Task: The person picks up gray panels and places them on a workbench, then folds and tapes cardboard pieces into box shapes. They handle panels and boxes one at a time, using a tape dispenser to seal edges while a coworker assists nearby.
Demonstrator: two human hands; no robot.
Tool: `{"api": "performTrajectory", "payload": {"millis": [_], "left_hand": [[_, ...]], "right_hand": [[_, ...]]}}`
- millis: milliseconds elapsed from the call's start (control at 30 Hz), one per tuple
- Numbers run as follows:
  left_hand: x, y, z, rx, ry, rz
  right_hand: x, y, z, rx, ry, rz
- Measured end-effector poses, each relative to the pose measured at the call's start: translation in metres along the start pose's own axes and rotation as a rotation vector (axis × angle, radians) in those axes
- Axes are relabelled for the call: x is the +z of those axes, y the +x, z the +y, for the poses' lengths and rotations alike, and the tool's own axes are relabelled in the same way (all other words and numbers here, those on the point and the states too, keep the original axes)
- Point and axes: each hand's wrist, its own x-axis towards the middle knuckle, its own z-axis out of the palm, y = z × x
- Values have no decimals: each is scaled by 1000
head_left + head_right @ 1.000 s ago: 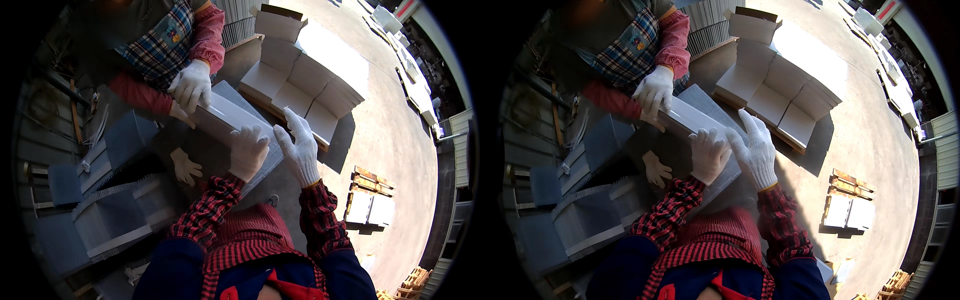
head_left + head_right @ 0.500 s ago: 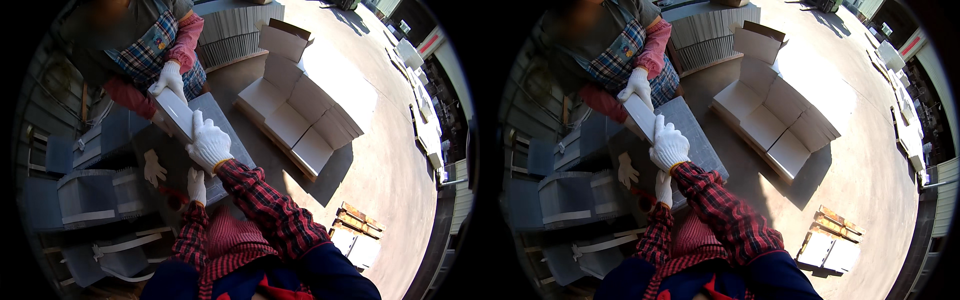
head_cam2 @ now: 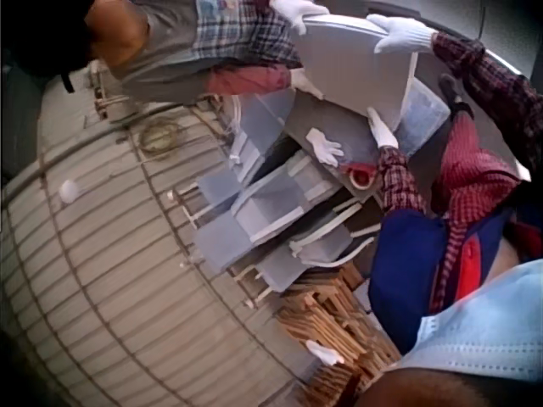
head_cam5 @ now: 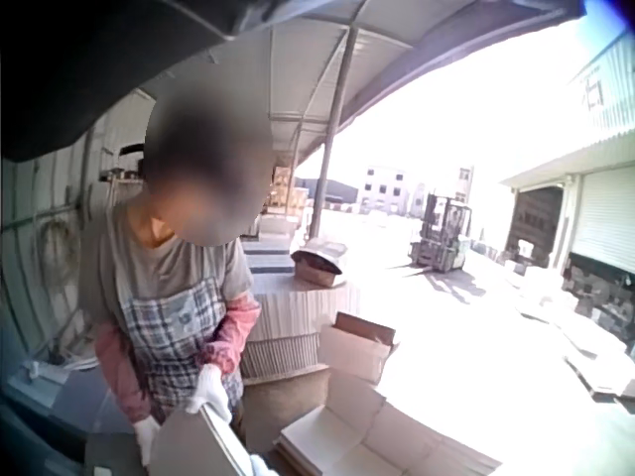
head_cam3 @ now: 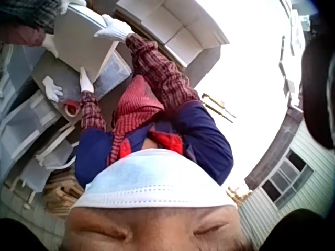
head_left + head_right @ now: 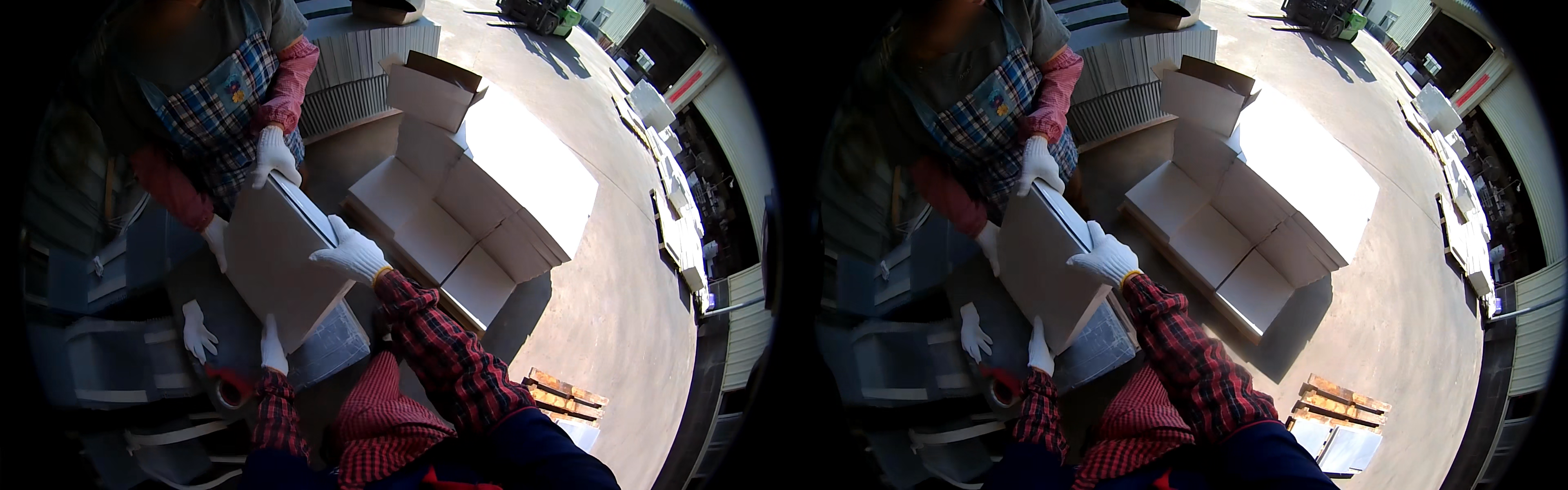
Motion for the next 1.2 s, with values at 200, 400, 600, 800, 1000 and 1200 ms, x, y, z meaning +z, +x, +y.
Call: {"api": "performTrajectory", "payload": {"millis": [200,400,600,800,1000,1200], "left_hand": [[21,-31,32,-31,230,163],[7,-36,48,-70,94,169],[11,-25,66,-91,75,222],[31,-32,75,-69,-87,274],[85,-44,93,-16,9,424],[162,-86,18,-100,-100,308]], "right_hand": [[-4,34,90,-58,532,-197],[6,69,140,7,805,-422],[22,94,184,-1,952,-494],[32,93,197,-7,1049,-537],[38,84,212,47,1092,-453],[-70,24,271,265,960,-323]]}}
